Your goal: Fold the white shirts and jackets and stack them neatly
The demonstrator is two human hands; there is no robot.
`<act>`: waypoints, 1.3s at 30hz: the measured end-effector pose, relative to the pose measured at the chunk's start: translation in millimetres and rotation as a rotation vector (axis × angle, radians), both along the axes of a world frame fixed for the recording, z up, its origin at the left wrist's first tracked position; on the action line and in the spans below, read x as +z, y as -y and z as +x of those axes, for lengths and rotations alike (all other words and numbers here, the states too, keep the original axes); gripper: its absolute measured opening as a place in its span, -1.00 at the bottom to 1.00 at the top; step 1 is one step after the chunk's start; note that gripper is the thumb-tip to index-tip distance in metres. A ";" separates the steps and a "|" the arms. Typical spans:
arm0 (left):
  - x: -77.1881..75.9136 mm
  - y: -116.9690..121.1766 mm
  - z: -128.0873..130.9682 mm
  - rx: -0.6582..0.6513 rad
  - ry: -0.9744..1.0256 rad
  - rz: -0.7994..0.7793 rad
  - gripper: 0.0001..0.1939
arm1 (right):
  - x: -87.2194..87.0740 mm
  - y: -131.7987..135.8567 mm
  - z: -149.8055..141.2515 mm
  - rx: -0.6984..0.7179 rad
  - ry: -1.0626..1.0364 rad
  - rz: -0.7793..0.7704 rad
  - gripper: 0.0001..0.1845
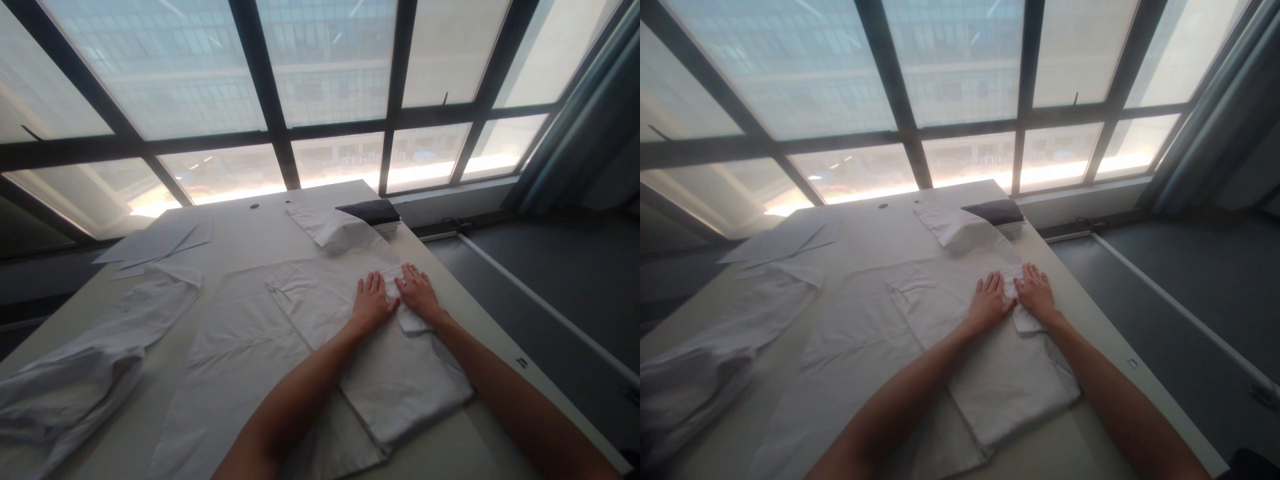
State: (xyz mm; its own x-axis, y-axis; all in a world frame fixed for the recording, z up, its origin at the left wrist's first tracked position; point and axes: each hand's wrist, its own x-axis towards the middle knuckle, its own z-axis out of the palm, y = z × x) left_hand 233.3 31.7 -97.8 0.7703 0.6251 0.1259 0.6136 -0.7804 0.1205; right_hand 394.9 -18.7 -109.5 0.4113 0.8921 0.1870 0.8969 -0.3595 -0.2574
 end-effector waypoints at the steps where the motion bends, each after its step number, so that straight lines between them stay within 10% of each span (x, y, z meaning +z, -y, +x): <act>1: 0.2 0.0 0.0 0.001 0.000 -0.002 -0.19 | -1.1 -0.2 0.3 -0.011 0.003 0.003 -0.32; 7: 1.7 -0.2 -0.5 0.001 -0.006 -0.023 -0.19 | -2.7 -1.4 3.5 -0.061 -0.006 0.056 -0.34; 14: 1.2 0.4 -1.4 -0.003 0.018 -0.003 -0.22 | -3.7 -2.8 5.6 0.253 -0.041 0.084 -0.40; 33: 0.9 -0.2 -0.6 0.002 -0.014 -0.013 -0.20 | -7.1 -3.2 3.5 -0.051 0.003 0.050 -0.33; 39: 2.1 0.3 -1.0 -0.004 -0.006 -0.008 -0.20 | -3.7 -3.8 6.3 0.088 -0.068 0.142 -0.35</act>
